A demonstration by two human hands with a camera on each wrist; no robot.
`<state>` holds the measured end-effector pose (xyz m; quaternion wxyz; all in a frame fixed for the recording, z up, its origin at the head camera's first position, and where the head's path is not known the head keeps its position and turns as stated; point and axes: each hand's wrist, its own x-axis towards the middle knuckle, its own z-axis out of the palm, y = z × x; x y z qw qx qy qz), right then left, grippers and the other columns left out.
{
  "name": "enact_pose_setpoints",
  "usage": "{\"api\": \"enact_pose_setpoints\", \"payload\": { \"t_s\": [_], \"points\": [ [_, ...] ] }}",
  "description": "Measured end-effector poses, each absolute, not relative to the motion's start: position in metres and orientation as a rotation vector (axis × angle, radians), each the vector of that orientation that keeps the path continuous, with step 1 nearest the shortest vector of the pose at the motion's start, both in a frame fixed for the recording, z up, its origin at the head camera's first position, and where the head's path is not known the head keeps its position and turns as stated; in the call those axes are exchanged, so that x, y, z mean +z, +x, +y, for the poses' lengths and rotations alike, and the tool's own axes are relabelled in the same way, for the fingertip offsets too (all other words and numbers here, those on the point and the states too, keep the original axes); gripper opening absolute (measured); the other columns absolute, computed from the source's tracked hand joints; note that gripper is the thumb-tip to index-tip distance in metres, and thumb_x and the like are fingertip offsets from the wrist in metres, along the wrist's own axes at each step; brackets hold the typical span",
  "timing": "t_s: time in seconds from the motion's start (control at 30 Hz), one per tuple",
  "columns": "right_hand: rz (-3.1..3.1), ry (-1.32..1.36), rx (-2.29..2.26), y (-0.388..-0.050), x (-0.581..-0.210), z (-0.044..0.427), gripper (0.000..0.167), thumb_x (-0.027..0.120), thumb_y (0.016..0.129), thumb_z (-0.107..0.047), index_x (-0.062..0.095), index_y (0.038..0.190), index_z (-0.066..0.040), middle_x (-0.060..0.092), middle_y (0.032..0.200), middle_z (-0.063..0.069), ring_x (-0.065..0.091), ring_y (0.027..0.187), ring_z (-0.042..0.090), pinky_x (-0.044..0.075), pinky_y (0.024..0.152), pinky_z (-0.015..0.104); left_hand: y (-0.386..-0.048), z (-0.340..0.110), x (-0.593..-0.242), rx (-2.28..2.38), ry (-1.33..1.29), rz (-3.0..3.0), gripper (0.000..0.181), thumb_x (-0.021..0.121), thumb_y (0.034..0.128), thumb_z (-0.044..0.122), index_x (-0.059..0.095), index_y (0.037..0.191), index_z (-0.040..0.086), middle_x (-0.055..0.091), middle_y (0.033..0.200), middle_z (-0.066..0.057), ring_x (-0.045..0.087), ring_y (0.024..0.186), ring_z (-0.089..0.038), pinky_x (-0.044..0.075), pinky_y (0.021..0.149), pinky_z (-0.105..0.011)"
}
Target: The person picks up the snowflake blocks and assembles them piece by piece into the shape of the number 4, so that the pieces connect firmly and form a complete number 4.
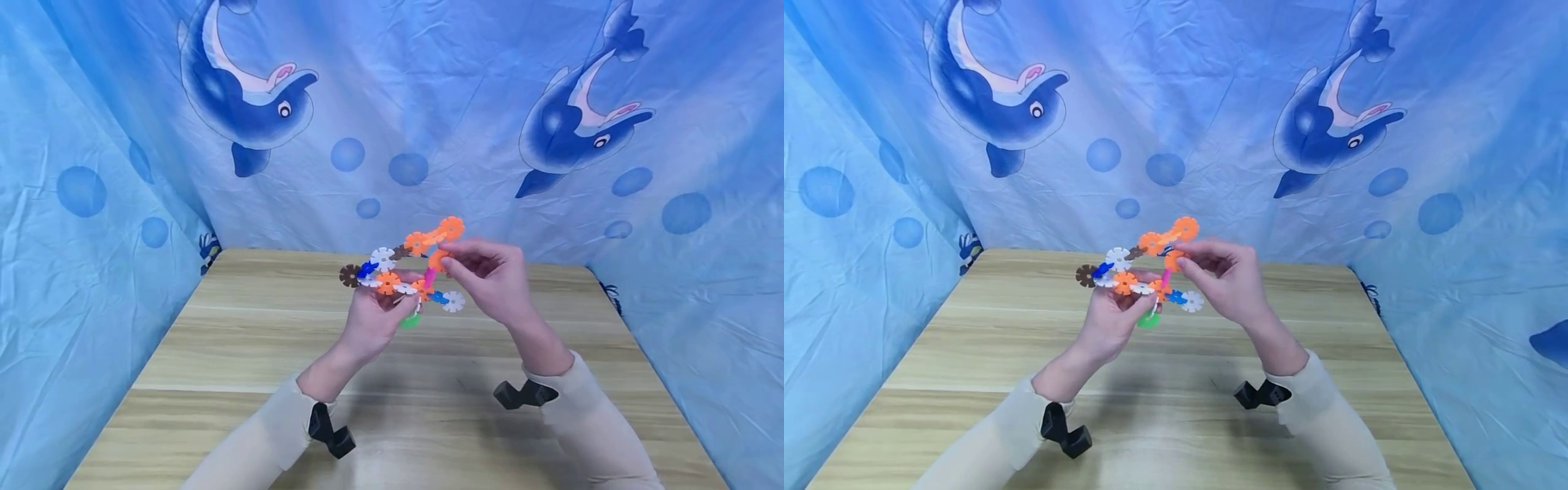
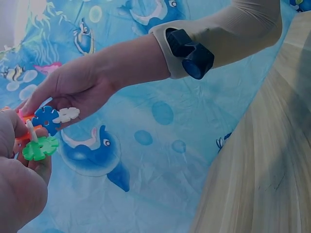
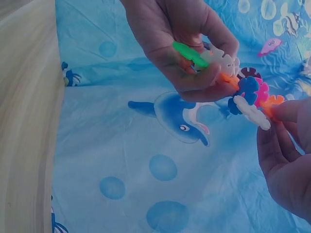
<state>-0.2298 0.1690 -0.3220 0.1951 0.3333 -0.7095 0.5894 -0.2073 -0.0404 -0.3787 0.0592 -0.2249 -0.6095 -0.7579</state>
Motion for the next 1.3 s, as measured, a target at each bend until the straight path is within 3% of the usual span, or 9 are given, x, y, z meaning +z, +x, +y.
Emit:
{"api": "enact_pose_setpoints", "payload": {
  "t_s": [0.13,0.33,0.5,0.73,0.8,0.9,1.07,1.17,1.3],
  "points": [
    [-1.983,0.973,1.647,-0.230,-0.321,0.171,0.017,0.076,0.091,0.011,0.077,0.107,0.013,0.080,0.095,-0.013,0.072,0.067,0.007,0.054,0.052,0.020,-0.207,-0.040,-0.378,-2.297,-0.685,-1.857,0.038,0.068,0.0922,-0.010,0.058,0.128,-0.011,0.069,0.126,-0.032,0.076,0.094,-0.009,0.065,0.087,-0.026],
    [-1.976,1.012,1.635,-0.229,-0.320,0.174,0.013,0.077,0.086,0.017,0.078,0.098,0.011,0.079,0.091,-0.008,0.069,0.066,0.007,0.055,0.052,0.019,-0.206,-0.041,-0.377,-2.260,-0.702,-1.921,0.038,0.070,0.0909,-0.009,0.059,0.127,-0.009,0.071,0.123,-0.032,0.075,0.104,-0.008,0.065,0.090,-0.027],
    [-1.985,1.047,1.584,-0.226,-0.317,0.176,0.012,0.077,0.086,0.017,0.078,0.097,0.010,0.079,0.092,-0.005,0.071,0.070,0.008,0.061,0.061,0.020,-0.204,-0.041,-0.375,-2.234,-0.740,-1.927,0.040,0.072,0.0904,-0.009,0.058,0.128,-0.009,0.072,0.121,-0.032,0.076,0.103,-0.007,0.065,0.089,-0.028],
    [-2.038,1.084,1.494,-0.224,-0.313,0.176,0.022,0.078,0.084,0.018,0.081,0.102,0.005,0.080,0.090,0.017,0.073,0.067,0.010,0.043,0.043,0.019,-0.204,-0.039,-0.375,-2.201,-0.798,-1.861,0.035,0.070,0.0898,-0.010,0.059,0.123,-0.012,0.071,0.116,-0.035,0.075,0.092,-0.008,0.064,0.078,-0.023],
    [-2.043,1.073,1.486,-0.226,-0.314,0.174,0.022,0.078,0.086,0.015,0.081,0.105,0.005,0.080,0.092,0.019,0.078,0.076,0.010,0.053,0.050,0.019,-0.206,-0.038,-0.376,-2.214,-0.774,-1.838,0.034,0.069,0.0902,-0.010,0.060,0.123,-0.012,0.071,0.116,-0.034,0.075,0.090,-0.009,0.063,0.076,-0.022],
    [-2.000,1.093,1.460,-0.229,-0.318,0.169,0.032,0.077,0.086,0.016,0.078,0.117,0.006,0.080,0.101,0.024,0.079,0.088,0.009,0.064,0.069,0.022,-0.206,-0.039,-0.376,-2.244,-0.693,-1.820,0.037,0.068,0.0921,-0.009,0.059,0.128,-0.010,0.071,0.121,-0.033,0.077,0.095,-0.009,0.066,0.084,-0.026],
    [-1.927,1.154,1.342,-0.227,-0.330,0.169,0.051,0.079,0.080,0.017,0.070,0.130,0.007,0.078,0.110,0.022,0.078,0.100,0.016,0.065,0.090,0.028,-0.207,-0.041,-0.372,-2.332,-0.603,-1.818,0.043,0.069,0.0949,-0.007,0.057,0.136,-0.008,0.070,0.131,-0.029,0.076,0.108,-0.009,0.063,0.099,-0.031],
    [-1.928,1.172,1.264,-0.224,-0.340,0.170,0.041,0.082,0.079,0.014,0.074,0.117,0.003,0.078,0.105,0.016,0.075,0.095,0.016,0.062,0.083,0.018,-0.208,-0.040,-0.370,-2.431,-0.623,-1.750,0.043,0.067,0.0951,-0.010,0.057,0.137,-0.014,0.075,0.128,-0.014,0.075,0.113,-0.011,0.061,0.102,-0.030],
    [-1.863,1.153,1.270,-0.222,-0.347,0.171,0.028,0.079,0.078,0.019,0.078,0.099,0.000,0.078,0.095,0.016,0.073,0.089,0.013,0.051,0.059,0.013,-0.209,-0.041,-0.371,-2.504,-0.668,-1.634,0.045,0.069,0.0923,-0.013,0.059,0.136,-0.010,0.076,0.123,0.004,0.075,0.115,-0.015,0.062,0.101,-0.032]
  ]
}}
